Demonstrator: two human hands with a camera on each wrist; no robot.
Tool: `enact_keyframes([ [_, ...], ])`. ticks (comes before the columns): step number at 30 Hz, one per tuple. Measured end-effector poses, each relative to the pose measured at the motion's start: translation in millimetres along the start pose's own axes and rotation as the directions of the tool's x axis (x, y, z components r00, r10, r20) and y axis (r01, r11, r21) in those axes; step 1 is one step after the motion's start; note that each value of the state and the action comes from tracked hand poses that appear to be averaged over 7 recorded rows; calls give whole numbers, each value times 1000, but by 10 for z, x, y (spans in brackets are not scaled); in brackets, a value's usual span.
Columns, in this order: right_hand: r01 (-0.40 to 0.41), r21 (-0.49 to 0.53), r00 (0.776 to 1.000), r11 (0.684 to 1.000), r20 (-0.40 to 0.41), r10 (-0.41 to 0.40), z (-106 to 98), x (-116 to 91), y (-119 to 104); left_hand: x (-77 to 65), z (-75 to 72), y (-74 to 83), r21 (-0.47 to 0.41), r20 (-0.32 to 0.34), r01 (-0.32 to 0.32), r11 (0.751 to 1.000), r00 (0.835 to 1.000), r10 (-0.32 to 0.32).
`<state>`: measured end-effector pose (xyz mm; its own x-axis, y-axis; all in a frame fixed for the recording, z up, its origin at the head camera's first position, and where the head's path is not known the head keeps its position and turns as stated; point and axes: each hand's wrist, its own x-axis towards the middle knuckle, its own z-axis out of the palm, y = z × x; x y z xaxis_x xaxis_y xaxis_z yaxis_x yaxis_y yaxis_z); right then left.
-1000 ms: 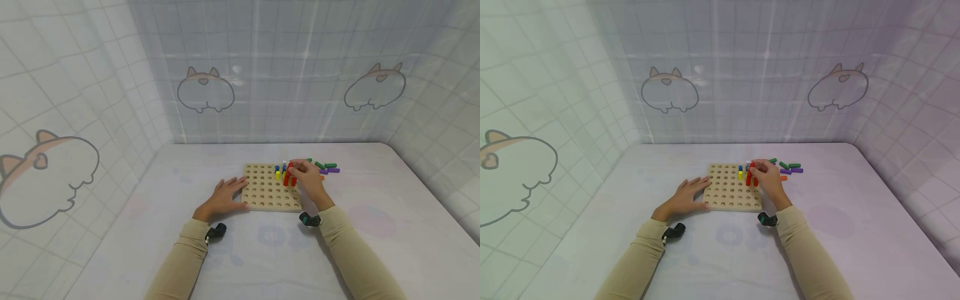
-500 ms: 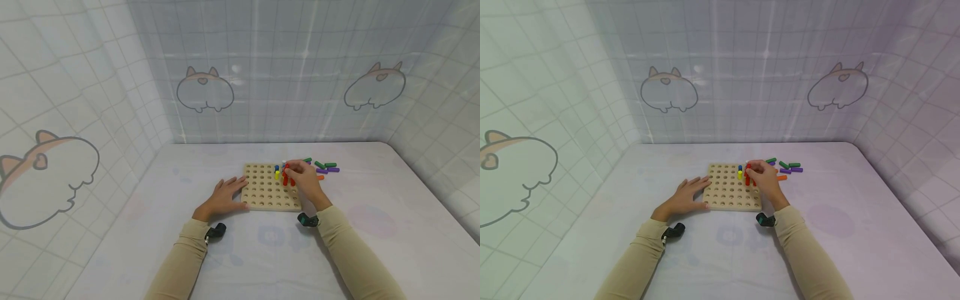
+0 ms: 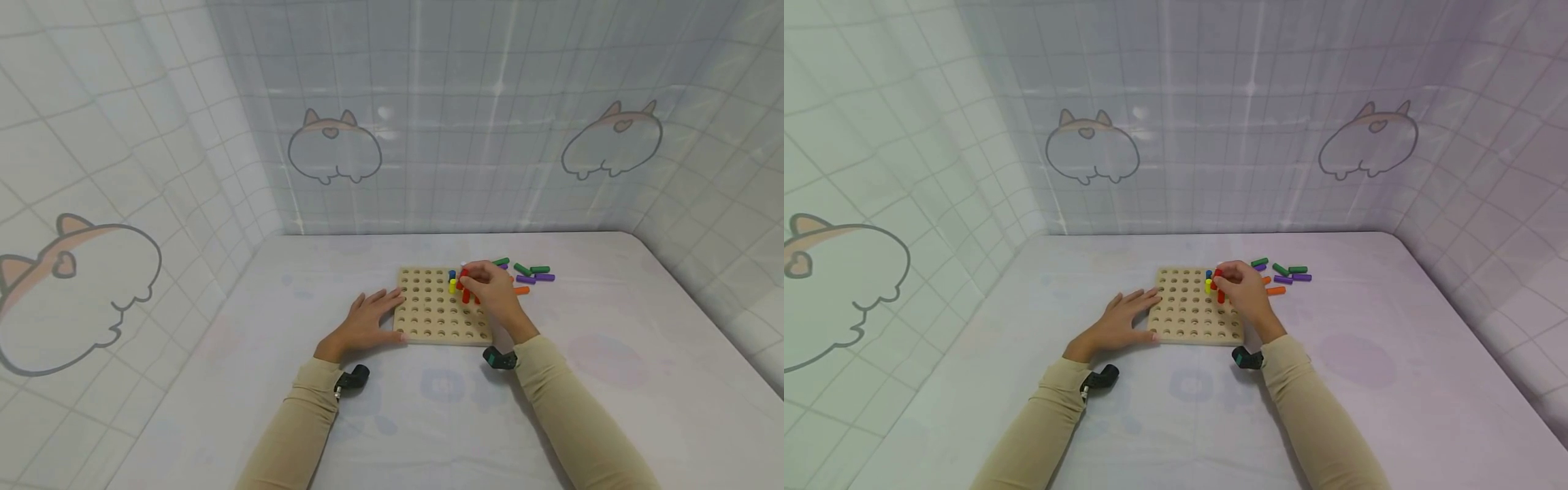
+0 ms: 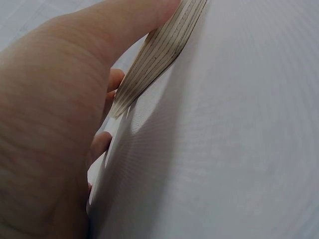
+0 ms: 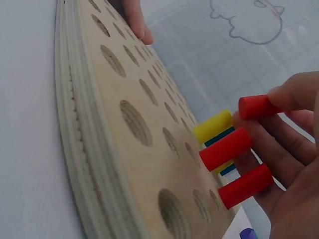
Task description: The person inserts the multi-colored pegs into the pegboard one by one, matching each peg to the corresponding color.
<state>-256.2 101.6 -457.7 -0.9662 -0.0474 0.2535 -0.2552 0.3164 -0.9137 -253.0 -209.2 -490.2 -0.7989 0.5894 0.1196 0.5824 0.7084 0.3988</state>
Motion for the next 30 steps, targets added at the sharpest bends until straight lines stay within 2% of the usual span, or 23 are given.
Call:
enact_keyframes([
  [12, 17, -126, 997, 992, 79, -7, 11, 35, -51, 13, 20, -18, 21, 1, 7, 1000, 1000, -7],
  [22, 29, -153, 995, 988, 94, -15, 20, 15, -94, 14, 24, -31, 19, -8, 1, 1000, 1000, 0],
  [30, 49, -196, 994, 979, 106, -29, 34, 27, -42, 25, 43, -51, 28, -2, 10, 1000, 1000, -9],
])
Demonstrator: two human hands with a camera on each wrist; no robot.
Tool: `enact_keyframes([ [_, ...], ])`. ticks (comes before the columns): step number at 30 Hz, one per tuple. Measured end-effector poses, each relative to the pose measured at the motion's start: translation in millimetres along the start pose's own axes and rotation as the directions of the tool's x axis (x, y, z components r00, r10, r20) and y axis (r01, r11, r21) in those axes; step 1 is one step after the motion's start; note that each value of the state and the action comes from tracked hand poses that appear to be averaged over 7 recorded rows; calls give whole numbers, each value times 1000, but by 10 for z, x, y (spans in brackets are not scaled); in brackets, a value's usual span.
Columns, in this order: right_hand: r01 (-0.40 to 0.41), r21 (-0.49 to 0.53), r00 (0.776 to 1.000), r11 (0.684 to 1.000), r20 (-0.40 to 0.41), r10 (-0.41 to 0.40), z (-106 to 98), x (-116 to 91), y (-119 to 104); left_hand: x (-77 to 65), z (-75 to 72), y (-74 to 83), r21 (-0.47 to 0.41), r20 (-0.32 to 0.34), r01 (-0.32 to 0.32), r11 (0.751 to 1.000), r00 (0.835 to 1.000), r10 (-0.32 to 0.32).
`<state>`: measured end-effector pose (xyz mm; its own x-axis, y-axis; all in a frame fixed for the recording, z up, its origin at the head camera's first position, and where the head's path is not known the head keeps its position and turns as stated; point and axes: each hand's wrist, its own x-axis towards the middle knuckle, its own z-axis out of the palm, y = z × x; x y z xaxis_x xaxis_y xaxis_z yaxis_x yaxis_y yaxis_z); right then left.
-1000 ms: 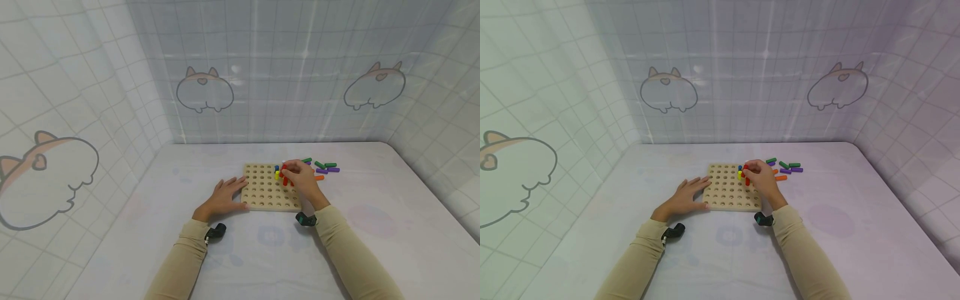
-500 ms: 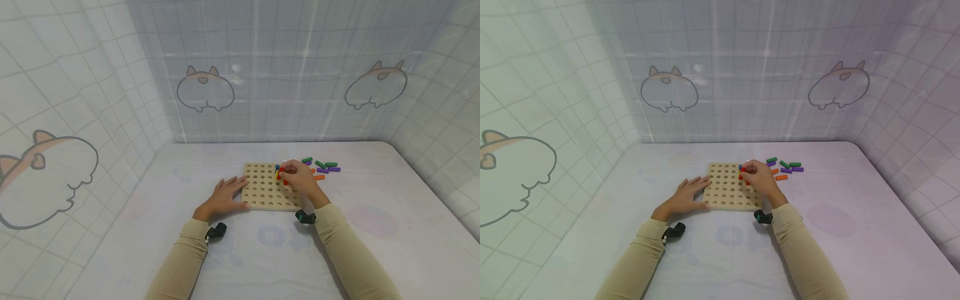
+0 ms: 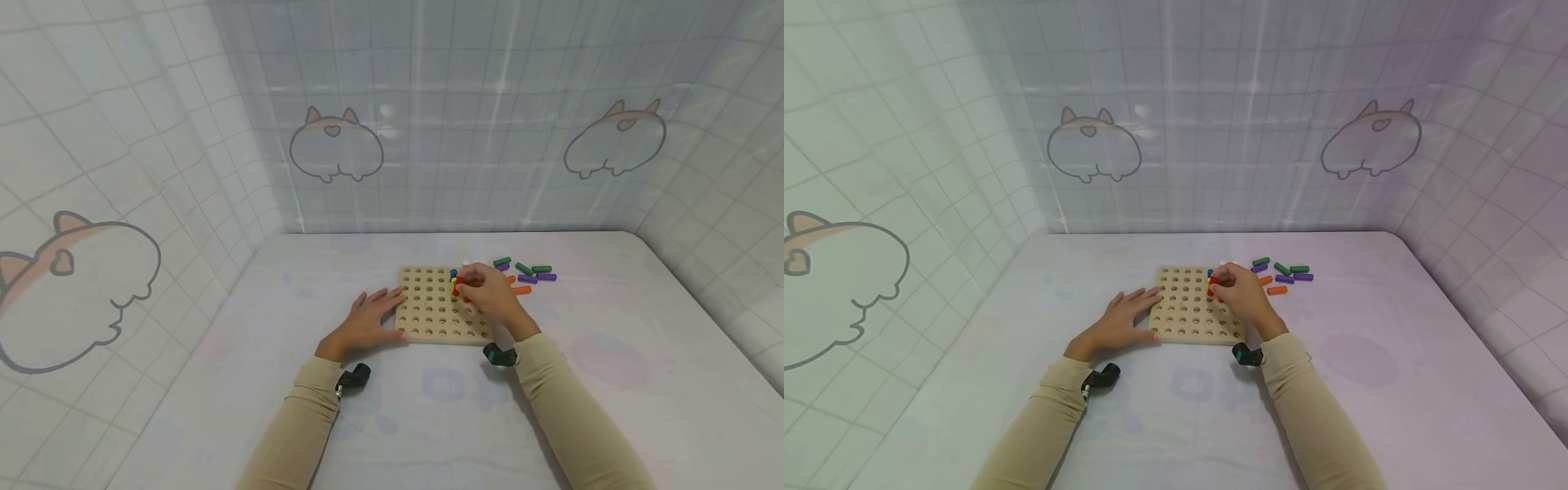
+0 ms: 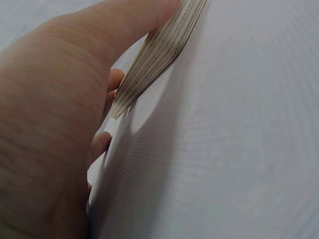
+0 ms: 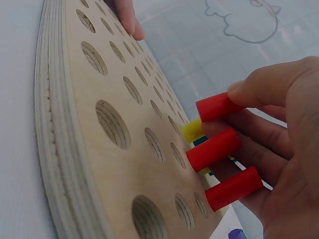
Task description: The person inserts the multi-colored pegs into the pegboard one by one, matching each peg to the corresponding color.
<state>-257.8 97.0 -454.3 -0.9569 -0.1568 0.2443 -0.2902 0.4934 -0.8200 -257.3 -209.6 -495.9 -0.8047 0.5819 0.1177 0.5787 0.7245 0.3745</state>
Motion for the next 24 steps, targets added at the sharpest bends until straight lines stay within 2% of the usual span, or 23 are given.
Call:
enact_keyframes([
  [9, -1, -51, 1000, 999, 30, 3, 24, 4, 41, 1, -6, 3, -6, 0, 3, 1000, 1000, -3],
  [24, 48, -168, 998, 985, 38, -42, 54, -20, 22, 2, -9, 24, -3, 2, 0, 1000, 1000, 0],
])
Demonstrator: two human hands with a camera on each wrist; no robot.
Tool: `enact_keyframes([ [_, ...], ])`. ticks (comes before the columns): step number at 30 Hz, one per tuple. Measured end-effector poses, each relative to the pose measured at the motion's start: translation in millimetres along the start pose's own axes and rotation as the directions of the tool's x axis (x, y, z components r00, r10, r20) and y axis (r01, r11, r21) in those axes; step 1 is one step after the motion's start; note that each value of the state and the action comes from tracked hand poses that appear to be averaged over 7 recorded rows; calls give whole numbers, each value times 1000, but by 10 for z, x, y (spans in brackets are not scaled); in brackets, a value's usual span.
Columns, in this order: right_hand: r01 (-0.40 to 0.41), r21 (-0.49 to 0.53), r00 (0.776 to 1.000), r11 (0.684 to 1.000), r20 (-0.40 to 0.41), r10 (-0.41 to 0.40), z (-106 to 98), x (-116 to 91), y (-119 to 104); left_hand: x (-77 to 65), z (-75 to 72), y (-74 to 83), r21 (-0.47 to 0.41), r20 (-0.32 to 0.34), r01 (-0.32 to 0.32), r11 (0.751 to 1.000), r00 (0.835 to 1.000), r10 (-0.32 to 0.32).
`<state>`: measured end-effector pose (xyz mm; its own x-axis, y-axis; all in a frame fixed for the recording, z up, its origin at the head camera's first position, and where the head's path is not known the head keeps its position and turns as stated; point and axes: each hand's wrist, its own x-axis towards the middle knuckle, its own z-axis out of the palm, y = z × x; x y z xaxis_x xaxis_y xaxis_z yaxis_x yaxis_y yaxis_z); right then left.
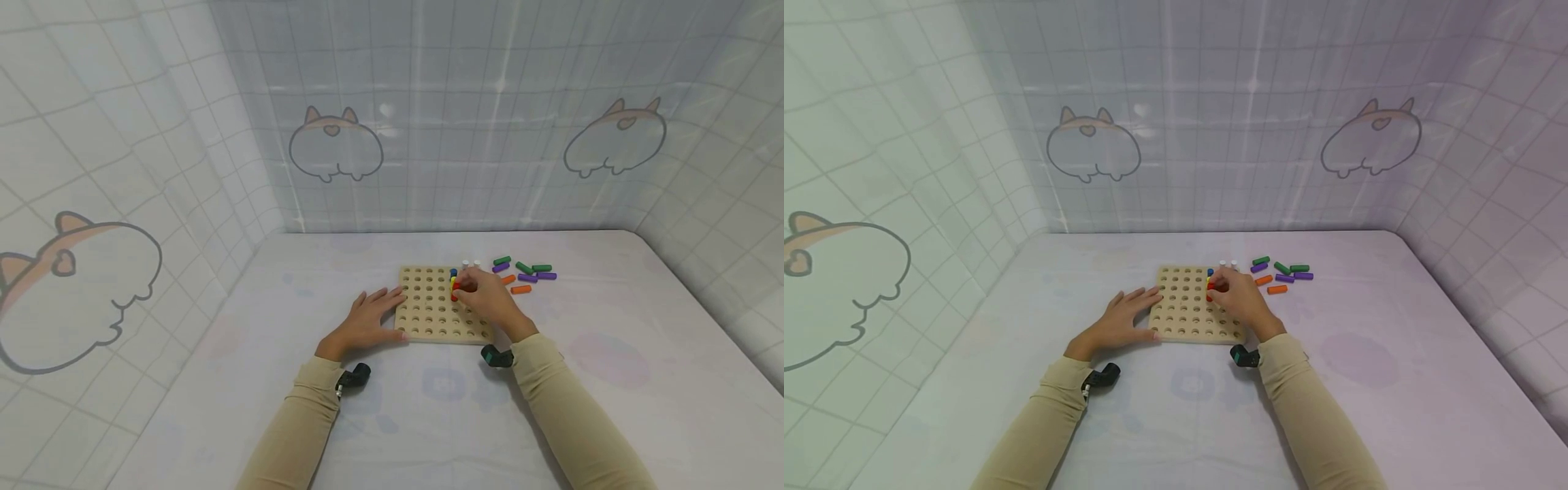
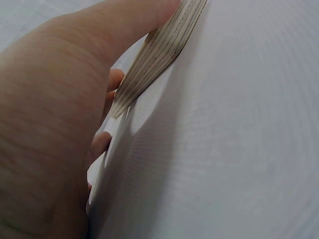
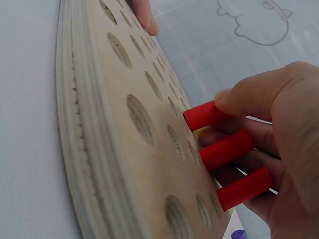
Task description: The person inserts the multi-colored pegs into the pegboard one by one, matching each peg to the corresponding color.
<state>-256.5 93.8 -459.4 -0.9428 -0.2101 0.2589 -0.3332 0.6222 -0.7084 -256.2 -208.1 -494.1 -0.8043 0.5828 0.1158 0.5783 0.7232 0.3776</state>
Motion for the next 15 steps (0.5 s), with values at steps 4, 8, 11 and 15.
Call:
enact_keyframes([
  [4, 13, -25, 1000, 1000, 1, -13, 14, 9, 21, 4, 10, -11, 0, -2, -1, 1000, 1000, 1],
  [8, 33, -42, 999, 999, 8, -33, 18, 10, 32, 0, 7, -10, -2, -3, 0, 1000, 1000, 0],
  [11, 51, -57, 999, 997, 13, -51, 14, 6, 25, -7, -4, 2, -2, -2, 1, 1000, 1000, -1],
  [15, 77, -73, 997, 994, 20, -76, 4, 4, 12, -14, -20, 21, -4, 3, 2, 1000, 1000, -2],
])
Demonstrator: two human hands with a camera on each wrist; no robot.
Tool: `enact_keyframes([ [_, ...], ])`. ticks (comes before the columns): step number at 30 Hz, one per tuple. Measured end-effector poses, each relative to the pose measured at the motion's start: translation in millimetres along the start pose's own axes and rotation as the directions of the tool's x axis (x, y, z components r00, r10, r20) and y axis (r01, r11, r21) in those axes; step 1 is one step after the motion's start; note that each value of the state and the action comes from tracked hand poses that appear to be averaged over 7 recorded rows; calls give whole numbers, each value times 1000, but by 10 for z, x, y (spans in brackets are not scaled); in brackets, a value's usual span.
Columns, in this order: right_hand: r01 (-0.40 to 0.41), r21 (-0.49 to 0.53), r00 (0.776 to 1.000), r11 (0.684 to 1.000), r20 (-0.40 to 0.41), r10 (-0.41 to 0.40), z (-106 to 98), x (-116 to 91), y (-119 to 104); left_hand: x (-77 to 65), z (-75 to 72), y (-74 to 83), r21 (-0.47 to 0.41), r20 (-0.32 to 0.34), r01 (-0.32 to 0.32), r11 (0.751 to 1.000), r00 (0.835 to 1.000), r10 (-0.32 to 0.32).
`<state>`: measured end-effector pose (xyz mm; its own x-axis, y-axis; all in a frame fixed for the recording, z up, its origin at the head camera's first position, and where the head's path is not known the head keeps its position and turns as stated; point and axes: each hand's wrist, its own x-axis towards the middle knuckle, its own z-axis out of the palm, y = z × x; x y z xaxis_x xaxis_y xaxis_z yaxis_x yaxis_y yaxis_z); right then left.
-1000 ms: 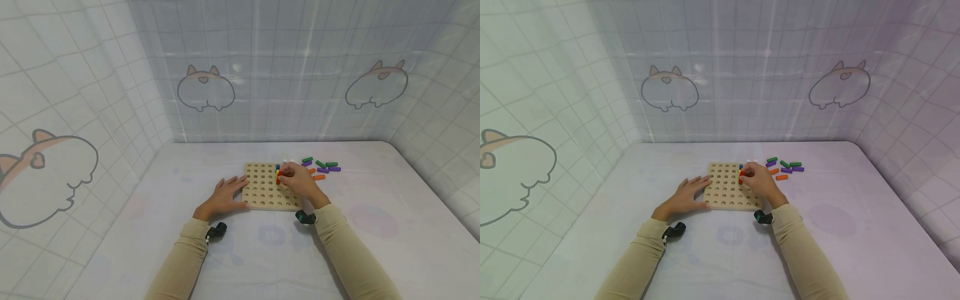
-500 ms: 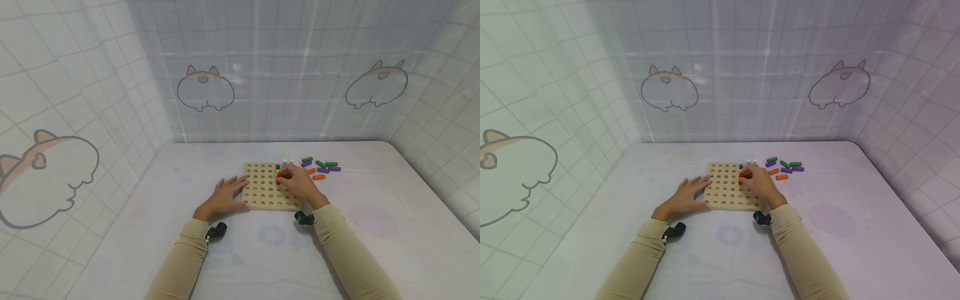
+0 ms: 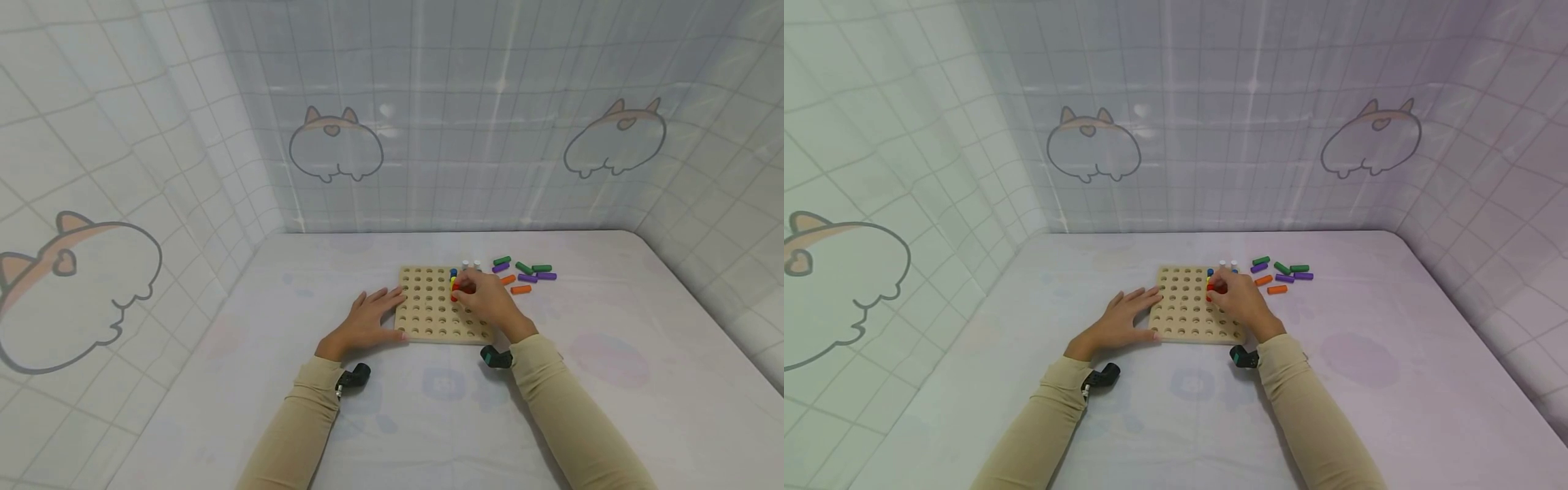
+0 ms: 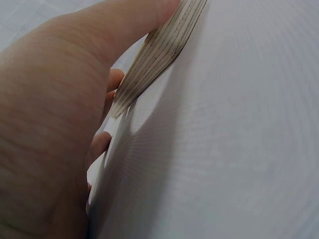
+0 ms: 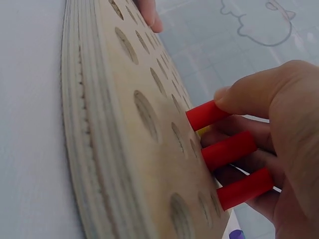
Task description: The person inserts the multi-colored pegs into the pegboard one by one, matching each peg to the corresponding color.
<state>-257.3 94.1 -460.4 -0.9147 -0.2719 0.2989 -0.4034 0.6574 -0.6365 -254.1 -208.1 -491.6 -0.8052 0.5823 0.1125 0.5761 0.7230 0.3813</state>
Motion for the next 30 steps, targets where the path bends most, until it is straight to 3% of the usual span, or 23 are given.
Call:
enact_keyframes([
  [5, -7, 50, 1000, 999, -14, 7, -43, -4, -23, -12, -24, 9, -10, 3, -3, 1000, 1000, 3],
  [13, -24, 124, 990, 992, -138, 41, -248, -25, -19, -18, -22, -14, -7, -14, -3, 1000, 1000, 3],
  [23, -92, 114, 978, 989, -177, 111, -444, -170, 329, -27, 43, -6, -30, 16, -2, 1000, 1000, 3],
  [30, -138, 113, 971, 984, -183, 157, -622, -211, 506, -22, 8, 6, -27, -13, 0, 1000, 1000, 0],
])
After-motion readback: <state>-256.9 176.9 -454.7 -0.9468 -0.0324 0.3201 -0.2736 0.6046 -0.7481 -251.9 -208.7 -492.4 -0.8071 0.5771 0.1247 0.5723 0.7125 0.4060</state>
